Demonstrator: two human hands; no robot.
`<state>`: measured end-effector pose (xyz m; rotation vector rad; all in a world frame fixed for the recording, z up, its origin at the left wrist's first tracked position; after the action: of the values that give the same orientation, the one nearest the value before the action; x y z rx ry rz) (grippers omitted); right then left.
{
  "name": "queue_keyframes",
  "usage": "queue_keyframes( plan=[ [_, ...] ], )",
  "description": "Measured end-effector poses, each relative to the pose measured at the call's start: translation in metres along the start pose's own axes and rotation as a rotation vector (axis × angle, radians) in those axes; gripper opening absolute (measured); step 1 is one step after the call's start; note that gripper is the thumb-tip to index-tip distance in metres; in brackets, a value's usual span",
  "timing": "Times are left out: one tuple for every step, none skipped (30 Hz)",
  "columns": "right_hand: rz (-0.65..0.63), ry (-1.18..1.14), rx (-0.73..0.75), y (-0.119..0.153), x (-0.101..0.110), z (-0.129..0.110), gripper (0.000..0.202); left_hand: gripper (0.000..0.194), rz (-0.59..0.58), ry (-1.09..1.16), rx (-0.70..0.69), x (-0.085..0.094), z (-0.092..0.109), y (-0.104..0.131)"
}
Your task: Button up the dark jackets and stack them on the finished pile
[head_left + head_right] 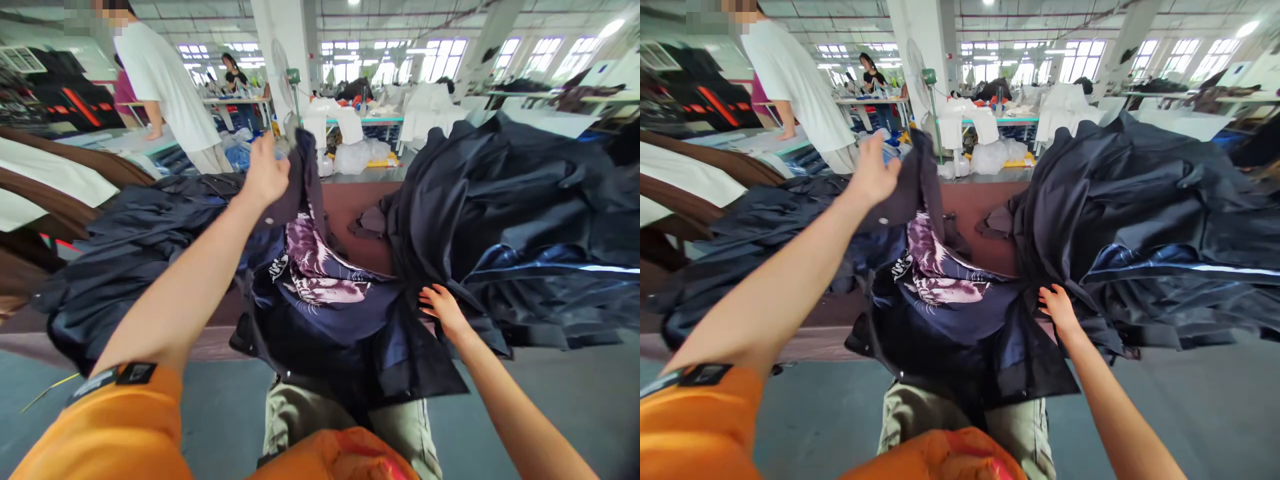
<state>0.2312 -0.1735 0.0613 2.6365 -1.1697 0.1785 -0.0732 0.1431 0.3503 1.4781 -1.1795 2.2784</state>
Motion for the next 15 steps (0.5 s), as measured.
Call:
queue_keyframes(
  plan=[
    [0.045,0.068,0.090,0.009,0.001,0.006,0.033,0.049,0.001,0.023,-0.022,-0.019,0.015,0.020],
    [0.075,0.168,0.239,0.024,0.003,0.009,0.033,0.039,-0.062,0.047,-0.085,-0.042,0.032,0.049],
    [0.049,0.288,0.431,0.047,0.001,0.014,0.029,0.030,-0.221,0.125,-0.208,-0.073,0.054,0.089],
    [-0.103,0.402,0.590,0.072,-0.010,0.026,0.025,0.026,-0.412,0.195,-0.316,-0.104,0.074,0.139],
    [-0.272,0.492,0.708,0.099,-0.021,0.044,0.023,0.025,-0.589,0.237,-0.412,-0.132,0.090,0.194],
    [-0.382,0.574,0.784,0.124,-0.027,0.064,0.023,0.022,-0.732,0.234,-0.485,-0.157,0.100,0.250],
    [-0.509,0.648,0.820,0.145,-0.033,0.086,0.025,0.023,-0.847,0.217,-0.542,-0.179,0.104,0.302],
    [-0.583,0.703,0.811,0.159,-0.037,0.106,0.027,0.037,-0.951,0.201,-0.575,-0.198,0.102,0.348],
    [-0.629,0.746,0.784,0.167,-0.040,0.124,0.030,0.054,-1.033,0.171,-0.562,-0.216,0.094,0.384],
    [-0.657,0.779,0.745,0.169,-0.043,0.138,0.033,0.057,-1.088,0.135,-0.489,-0.232,0.078,0.408],
    [-0.668,0.803,0.704,0.167,-0.047,0.148,0.035,0.052,-1.107,0.108,-0.392,-0.244,0.060,0.422],
    [-0.676,0.822,0.670,0.162,-0.052,0.155,0.037,0.044,-1.113,0.090,-0.310,-0.253,0.041,0.427],
    [-0.691,0.839,0.643,0.156,-0.059,0.159,0.039,0.035,-1.107,0.086,-0.247,-0.259,0.024,0.428],
    [-0.711,0.853,0.620,0.150,-0.065,0.162,0.040,0.029,-1.102,0.094,-0.211,-0.261,0.012,0.424],
    [-0.734,0.865,0.602,0.144,-0.073,0.164,0.042,0.025,-1.101,0.111,-0.198,-0.260,0.004,0.418]
  ],
)
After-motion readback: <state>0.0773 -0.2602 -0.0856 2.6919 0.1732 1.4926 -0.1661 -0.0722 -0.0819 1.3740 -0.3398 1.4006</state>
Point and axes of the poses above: each hand's wrist, its own y-axis away from the middle knuckle, its own x-axis out of the back of the hand, z = x × y, the point moved 8 cm from there along -y, towards the middle knuckle, and after that the axes turned 3 degrees about -z, right-handed, at the moved point
